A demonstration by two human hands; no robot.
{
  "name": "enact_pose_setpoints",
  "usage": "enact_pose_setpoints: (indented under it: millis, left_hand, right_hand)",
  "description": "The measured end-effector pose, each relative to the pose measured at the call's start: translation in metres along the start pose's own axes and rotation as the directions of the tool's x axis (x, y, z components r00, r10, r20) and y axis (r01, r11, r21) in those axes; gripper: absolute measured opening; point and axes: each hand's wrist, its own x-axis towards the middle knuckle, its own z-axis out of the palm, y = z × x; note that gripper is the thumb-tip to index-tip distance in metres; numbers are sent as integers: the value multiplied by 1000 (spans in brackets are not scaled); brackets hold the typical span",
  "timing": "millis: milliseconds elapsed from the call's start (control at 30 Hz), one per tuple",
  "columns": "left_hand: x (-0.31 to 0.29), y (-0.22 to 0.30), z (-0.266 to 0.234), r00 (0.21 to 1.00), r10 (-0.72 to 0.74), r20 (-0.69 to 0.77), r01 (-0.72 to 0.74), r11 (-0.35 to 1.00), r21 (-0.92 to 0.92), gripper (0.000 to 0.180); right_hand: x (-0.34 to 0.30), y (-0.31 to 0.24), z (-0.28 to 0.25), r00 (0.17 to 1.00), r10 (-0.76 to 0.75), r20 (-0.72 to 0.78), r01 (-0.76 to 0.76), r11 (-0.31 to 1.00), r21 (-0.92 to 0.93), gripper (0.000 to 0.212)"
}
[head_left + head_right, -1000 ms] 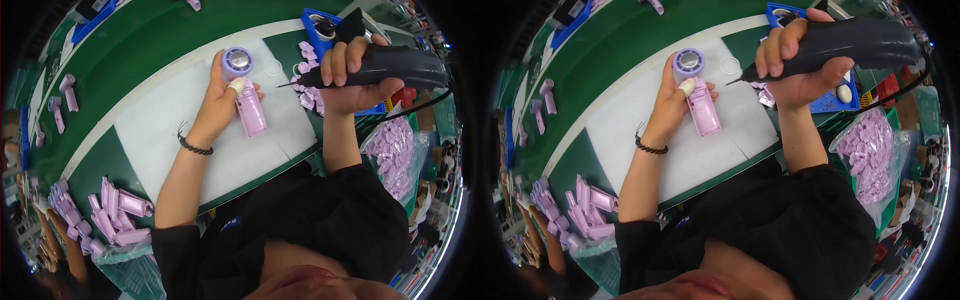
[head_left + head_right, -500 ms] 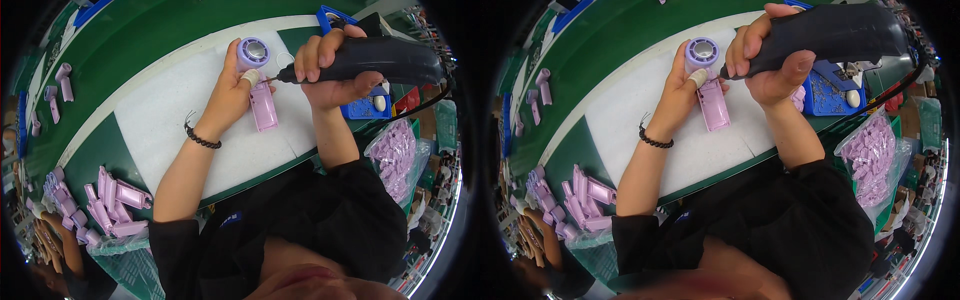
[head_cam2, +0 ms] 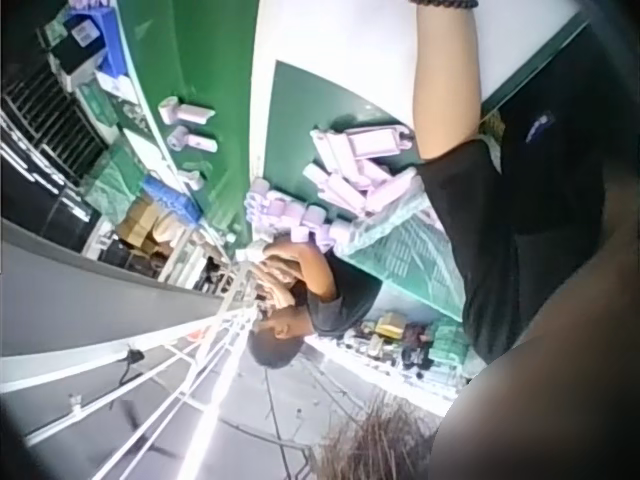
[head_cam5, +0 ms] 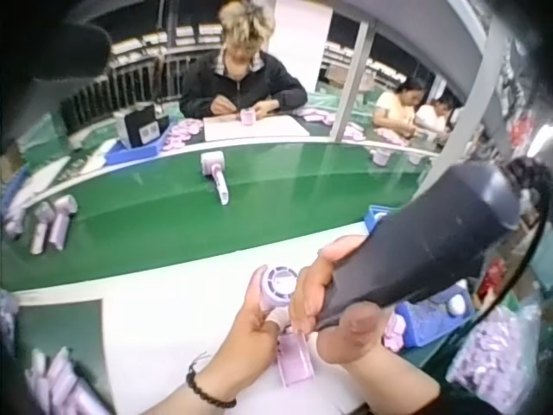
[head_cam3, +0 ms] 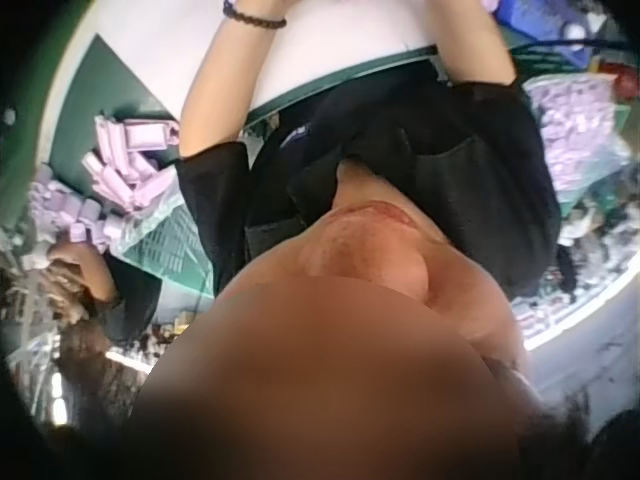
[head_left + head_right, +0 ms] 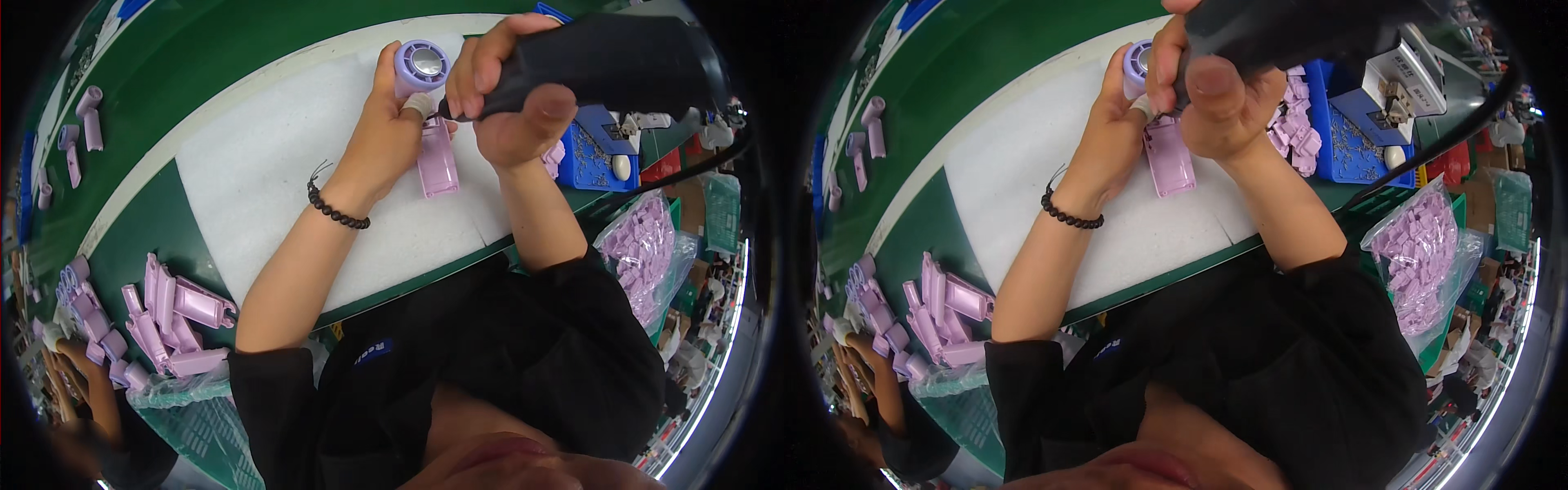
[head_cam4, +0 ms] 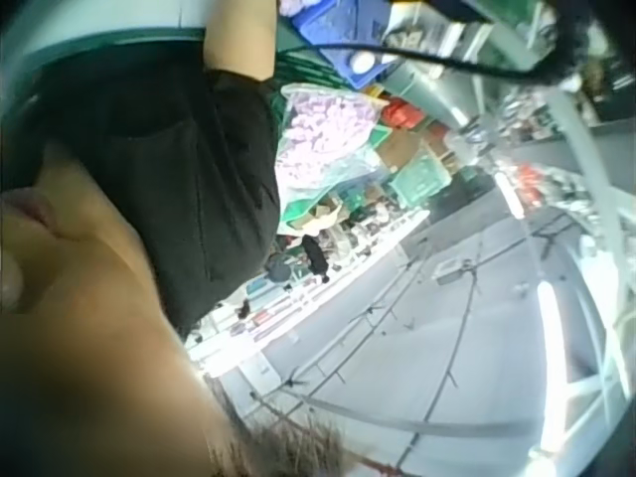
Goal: Manually assemble the plastic components and housing of portable hand fans on a factory production line.
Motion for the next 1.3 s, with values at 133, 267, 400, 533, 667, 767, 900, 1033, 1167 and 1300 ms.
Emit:
enact_pose_setpoints:
  millis: [133,267,400,533,667,767,900,1033,1167,1300]
  left_hand:
    - [-1,4,-2,1000,-11,-10,11,999,-34,69]
    - [0,-2,-3,999,-35,41,34,999,26,71]
    - [2,2,-3,996,-69,49,70,998,-3,76]
    - [2,2,-10,999,-53,6,53,995,-85,77]
    - [3,-11,-3,1000,28,-14,-30,992,-126,76]
    - [4,-7,-9,993,111,-30,-113,990,-85,76]
    - [10,11,-26,975,158,-155,-162,987,-14,76]
    - [10,33,-48,952,98,-290,-85,995,56,64]
    - [2,68,-54,936,117,-331,-76,988,136,46]
    - [-30,130,-20,861,496,-114,-488,868,90,24]
  right_hand:
    - [4,3,3,998,41,-51,-44,998,-46,66]
    - [-2,-4,-14,996,49,-71,-46,998,45,63]
    - [-4,-51,-28,979,-78,-187,62,994,-91,55]
    - [-1,-121,-16,950,146,-277,-295,122,-948,40]
    - [-13,-111,-3,531,756,-383,-352,-214,-911,30]
    - [-15,-73,7,466,825,-320,-435,-101,-895,23]
    - [-3,-35,-8,554,792,-257,-539,106,-836,23]
    - [39,2,-6,555,758,-344,-690,187,-699,22]
    - [92,55,-50,656,600,-458,-441,-189,-877,21]
    - [125,98,-92,699,446,-559,-425,-369,-827,22]
